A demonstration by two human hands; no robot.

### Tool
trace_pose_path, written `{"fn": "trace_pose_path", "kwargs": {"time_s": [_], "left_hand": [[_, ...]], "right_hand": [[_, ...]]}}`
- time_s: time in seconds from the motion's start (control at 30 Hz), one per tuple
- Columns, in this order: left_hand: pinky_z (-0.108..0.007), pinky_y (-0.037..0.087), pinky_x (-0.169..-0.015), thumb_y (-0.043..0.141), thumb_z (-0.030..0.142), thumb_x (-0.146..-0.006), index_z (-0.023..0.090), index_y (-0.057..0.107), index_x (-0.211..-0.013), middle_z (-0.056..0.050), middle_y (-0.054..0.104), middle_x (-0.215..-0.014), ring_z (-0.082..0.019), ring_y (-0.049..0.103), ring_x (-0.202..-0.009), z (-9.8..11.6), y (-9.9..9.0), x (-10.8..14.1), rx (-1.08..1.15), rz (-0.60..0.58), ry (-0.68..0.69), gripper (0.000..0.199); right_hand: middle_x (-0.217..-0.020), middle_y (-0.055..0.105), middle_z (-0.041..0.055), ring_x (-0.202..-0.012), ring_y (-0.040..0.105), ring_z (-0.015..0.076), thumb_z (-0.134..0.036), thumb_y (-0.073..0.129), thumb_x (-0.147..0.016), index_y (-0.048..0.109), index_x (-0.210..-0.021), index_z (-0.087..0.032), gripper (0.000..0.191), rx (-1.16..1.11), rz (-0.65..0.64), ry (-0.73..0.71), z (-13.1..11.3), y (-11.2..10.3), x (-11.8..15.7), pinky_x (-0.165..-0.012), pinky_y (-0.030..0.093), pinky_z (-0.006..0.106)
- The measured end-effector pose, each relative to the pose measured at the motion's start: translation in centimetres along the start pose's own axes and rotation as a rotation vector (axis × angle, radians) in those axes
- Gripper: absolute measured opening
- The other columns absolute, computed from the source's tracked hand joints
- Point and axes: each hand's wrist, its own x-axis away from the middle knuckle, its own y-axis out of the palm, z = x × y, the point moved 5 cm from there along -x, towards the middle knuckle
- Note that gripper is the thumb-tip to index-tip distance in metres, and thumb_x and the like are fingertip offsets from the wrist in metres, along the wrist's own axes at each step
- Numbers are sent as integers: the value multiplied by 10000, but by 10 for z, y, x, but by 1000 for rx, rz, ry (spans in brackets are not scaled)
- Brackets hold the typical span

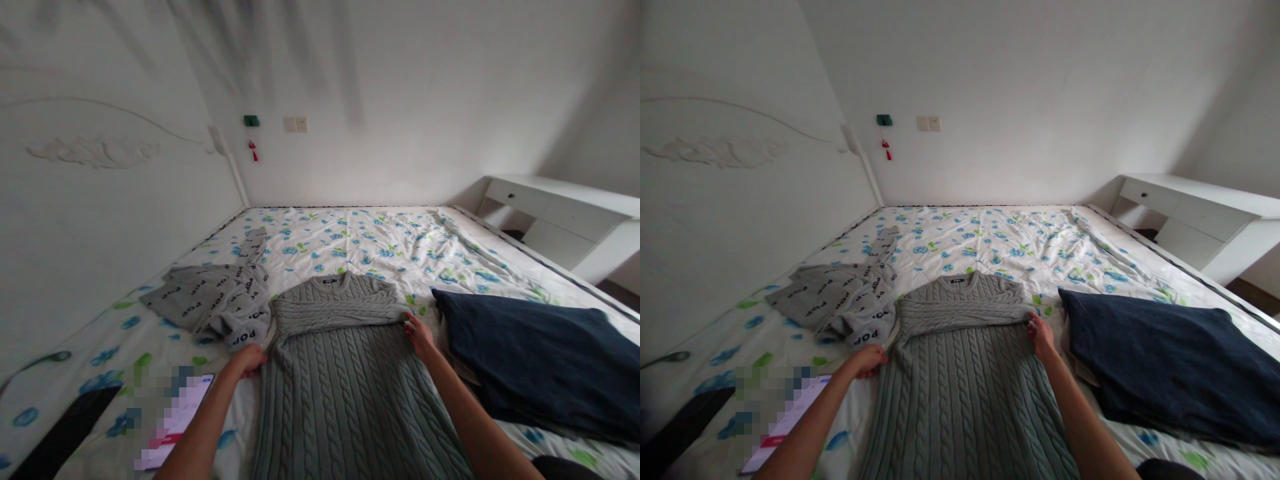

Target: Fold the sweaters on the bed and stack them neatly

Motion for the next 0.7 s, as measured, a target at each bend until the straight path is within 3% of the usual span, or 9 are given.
{"fn": "trace_pose_path", "kwargs": {"time_s": [0.07,0.13,0.2,0.33,0.43,0.57,0.7], "left_hand": [[-394,610,-795,725,310,-843,255,660,-892,-71,746,-813,-329,805,-899,14,-5,-1,-41,54,-8,99],[-375,591,-937,684,293,-918,256,676,-1070,-98,798,-1100,-311,785,-1128,38,-12,3,-75,185,63,157],[-367,568,-1014,661,300,-980,258,664,-1225,-111,765,-1323,-293,743,-1239,66,-15,10,-102,329,167,248],[-383,555,-1058,655,319,-1035,261,683,-1281,-107,738,-1372,-295,708,-1280,100,-11,22,-115,451,252,255],[-395,552,-1063,648,255,-1036,251,702,-1302,-115,735,-1399,-309,696,-1314,104,-5,21,-143,440,260,272],[-380,548,-987,537,176,-1068,233,713,-1188,-112,774,-1308,-291,756,-1177,92,-8,16,-159,396,170,221],[-364,534,-863,549,210,-1048,238,687,-1179,-112,793,-1298,-295,782,-1091,78,-29,18,-151,470,74,193]], "right_hand": [[-948,775,22,-735,718,160,-315,740,-840,824,-1180,-251,356,-14,-14,18,2,2,2,-594,570,223],[-953,781,23,-762,720,162,-262,719,-849,803,-1282,-236,442,-49,-29,53,6,5,5,-630,577,222],[-1043,806,46,-808,732,166,-260,701,-884,785,-1346,-212,472,-56,-40,52,6,7,8,-671,587,231],[-1187,827,68,-893,760,190,-311,684,-919,805,-1338,-211,448,29,-64,-12,-2,12,11,-701,585,250],[-1102,832,52,-862,751,177,-331,743,-857,830,-1297,-223,461,42,-100,-47,-11,17,10,-670,558,233],[-1024,823,47,-809,736,166,-351,789,-794,849,-1268,-217,496,-1,-129,-48,-24,24,6,-656,543,221],[-1237,829,66,-858,752,158,-357,745,-838,865,-1250,-243,444,-10,-134,-89,-43,32,-1,-665,542,215]]}}
